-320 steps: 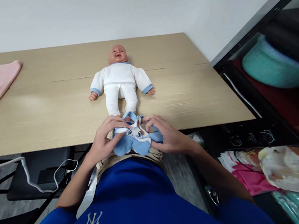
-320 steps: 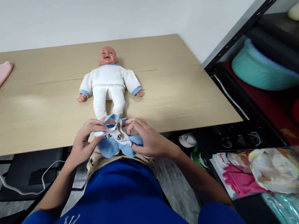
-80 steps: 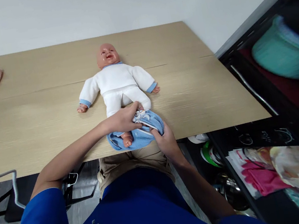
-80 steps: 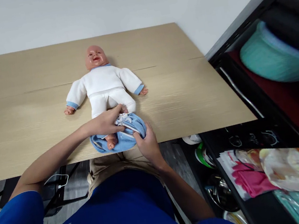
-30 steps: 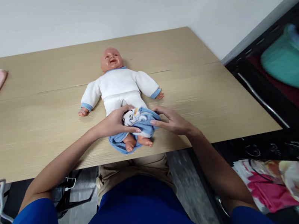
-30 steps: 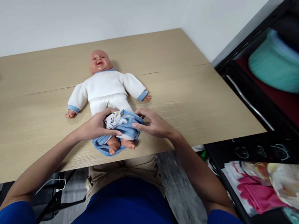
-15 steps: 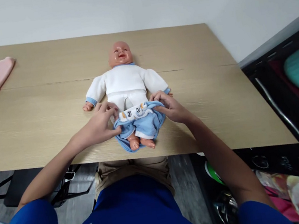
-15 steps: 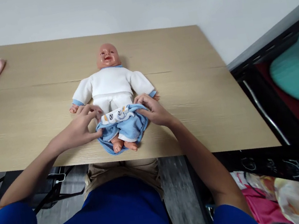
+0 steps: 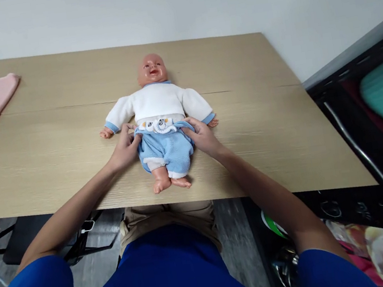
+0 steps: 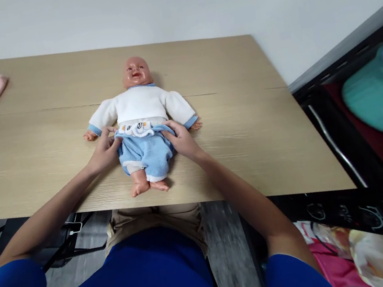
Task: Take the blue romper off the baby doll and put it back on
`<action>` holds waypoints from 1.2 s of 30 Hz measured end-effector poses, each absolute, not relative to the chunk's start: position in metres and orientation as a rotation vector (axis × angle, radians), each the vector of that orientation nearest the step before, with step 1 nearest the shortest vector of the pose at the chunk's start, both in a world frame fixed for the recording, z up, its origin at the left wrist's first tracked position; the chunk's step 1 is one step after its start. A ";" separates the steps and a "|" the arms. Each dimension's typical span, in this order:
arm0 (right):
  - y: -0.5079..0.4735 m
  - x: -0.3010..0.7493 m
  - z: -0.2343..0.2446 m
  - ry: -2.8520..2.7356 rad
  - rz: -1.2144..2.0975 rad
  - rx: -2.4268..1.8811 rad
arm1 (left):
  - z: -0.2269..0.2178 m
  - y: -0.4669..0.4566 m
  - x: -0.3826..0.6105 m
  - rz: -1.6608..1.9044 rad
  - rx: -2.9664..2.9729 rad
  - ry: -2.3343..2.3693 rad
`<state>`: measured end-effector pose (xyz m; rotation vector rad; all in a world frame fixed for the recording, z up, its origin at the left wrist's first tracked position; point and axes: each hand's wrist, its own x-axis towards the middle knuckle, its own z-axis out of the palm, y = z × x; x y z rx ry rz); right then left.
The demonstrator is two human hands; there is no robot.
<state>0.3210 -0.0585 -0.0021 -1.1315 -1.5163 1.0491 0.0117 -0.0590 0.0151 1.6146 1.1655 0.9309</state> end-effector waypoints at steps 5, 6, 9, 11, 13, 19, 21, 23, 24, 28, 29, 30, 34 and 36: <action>-0.069 0.322 0.002 -1.542 0.759 -1.164 | 0.023 -0.066 0.012 1.119 1.862 1.192; -0.072 0.321 0.003 -1.559 0.692 -1.159 | 0.023 -0.066 0.012 1.141 1.914 1.168; -0.070 0.317 0.005 -1.584 0.604 -1.191 | 0.016 -0.054 0.015 1.164 1.937 1.129; -0.058 0.313 0.003 -1.553 0.579 -1.244 | 0.010 -0.038 0.018 1.189 1.882 1.136; -0.040 0.309 0.000 -1.502 0.560 -1.272 | 0.006 -0.024 0.021 1.206 1.795 1.102; -0.017 0.309 -0.014 -1.356 0.695 -1.293 | 0.002 -0.019 0.019 1.195 1.713 1.111; -0.025 0.312 -0.022 -1.259 0.818 -1.326 | 0.000 -0.027 0.013 1.173 1.718 1.144; -0.034 0.315 -0.028 -1.136 1.001 -1.324 | -0.003 -0.034 0.008 1.119 1.683 1.140; -0.037 0.316 -0.030 -1.083 1.091 -1.303 | -0.004 -0.037 0.007 1.087 1.647 1.122; -0.038 0.319 -0.031 -1.080 1.176 -1.186 | -0.007 -0.034 0.009 1.118 1.439 1.022; -0.036 0.319 -0.029 -1.122 1.139 -1.167 | -0.007 -0.030 0.010 1.159 1.380 0.991; -0.033 0.320 -0.026 -1.165 1.099 -1.151 | -0.007 -0.026 0.012 1.195 1.331 0.956; -0.026 0.322 -0.016 -1.258 1.014 -1.103 | -0.005 -0.007 0.013 1.213 1.234 0.847; -0.030 0.324 -0.011 -1.285 1.004 -1.104 | -0.003 -0.003 0.011 1.194 1.247 0.846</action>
